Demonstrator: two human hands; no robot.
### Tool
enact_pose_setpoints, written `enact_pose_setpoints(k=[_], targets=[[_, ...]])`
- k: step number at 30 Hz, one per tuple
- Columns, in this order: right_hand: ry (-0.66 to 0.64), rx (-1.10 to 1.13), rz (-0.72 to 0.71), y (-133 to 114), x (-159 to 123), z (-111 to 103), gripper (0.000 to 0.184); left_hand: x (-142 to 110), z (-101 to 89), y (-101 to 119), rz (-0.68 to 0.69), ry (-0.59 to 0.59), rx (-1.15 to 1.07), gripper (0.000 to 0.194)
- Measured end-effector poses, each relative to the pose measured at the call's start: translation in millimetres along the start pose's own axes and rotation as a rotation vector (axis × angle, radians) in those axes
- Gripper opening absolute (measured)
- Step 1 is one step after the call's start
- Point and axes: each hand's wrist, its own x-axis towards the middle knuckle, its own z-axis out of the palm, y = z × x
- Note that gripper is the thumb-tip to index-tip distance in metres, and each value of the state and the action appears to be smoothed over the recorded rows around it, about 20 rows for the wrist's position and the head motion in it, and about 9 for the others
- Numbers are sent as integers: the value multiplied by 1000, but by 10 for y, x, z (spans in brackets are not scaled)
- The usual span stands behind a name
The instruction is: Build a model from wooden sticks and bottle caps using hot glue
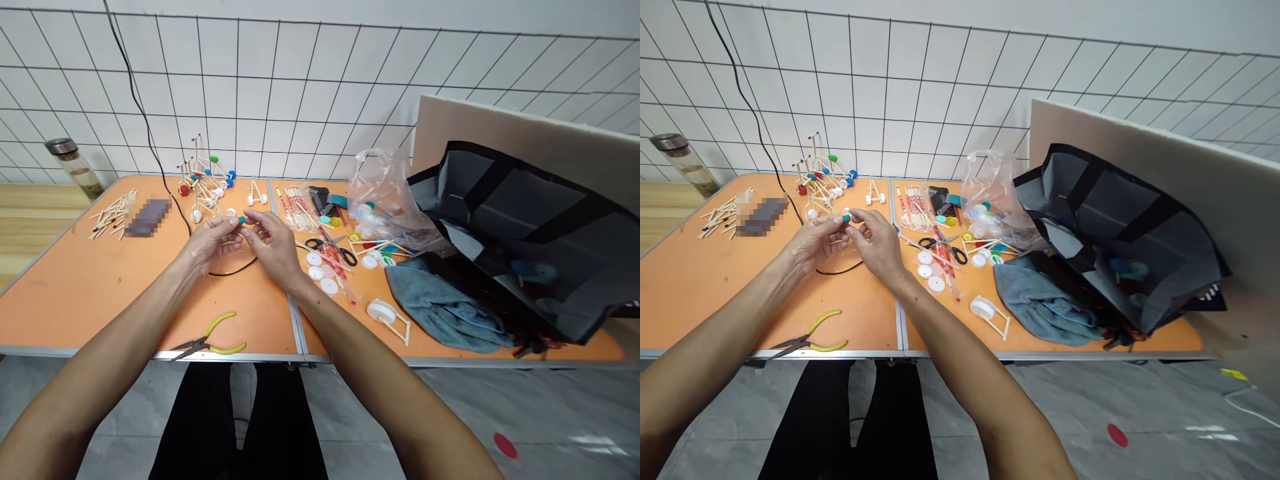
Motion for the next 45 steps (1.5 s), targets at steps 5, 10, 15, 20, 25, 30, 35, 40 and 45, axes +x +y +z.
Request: enact_pose_setpoints(k=[5, 10, 15, 20, 25, 30, 35, 40, 45], targets=[[-39, -77, -148, 80, -51, 52, 47, -46, 83, 42, -4, 111, -78, 15], [-64, -135, -189, 111, -69, 82, 54, -68, 117, 45, -9, 135, -94, 16], [-72, -160, -197, 104, -69, 75, 54, -69, 127, 43, 0, 115, -74, 15], [-68, -163, -231, 103, -76, 68, 52, -62, 118, 44, 9, 104, -59, 14], [-84, -224, -227, 57, -94, 62, 53, -47, 95, 22, 20, 95, -39, 17], [-96, -252, -217, 56, -99, 57, 55, -38, 86, 9, 16, 113, -39, 16], [-104, -241, -212, 74, -92, 59, 55, -38, 80, 13, 8, 118, -44, 15], [-99, -239, -179, 71, -80, 66, 55, -32, 66, 9, 16, 114, -32, 14], [-85, -203, -177, 84, -71, 70, 57, -24, 52, 4, 27, 104, -3, 20]])
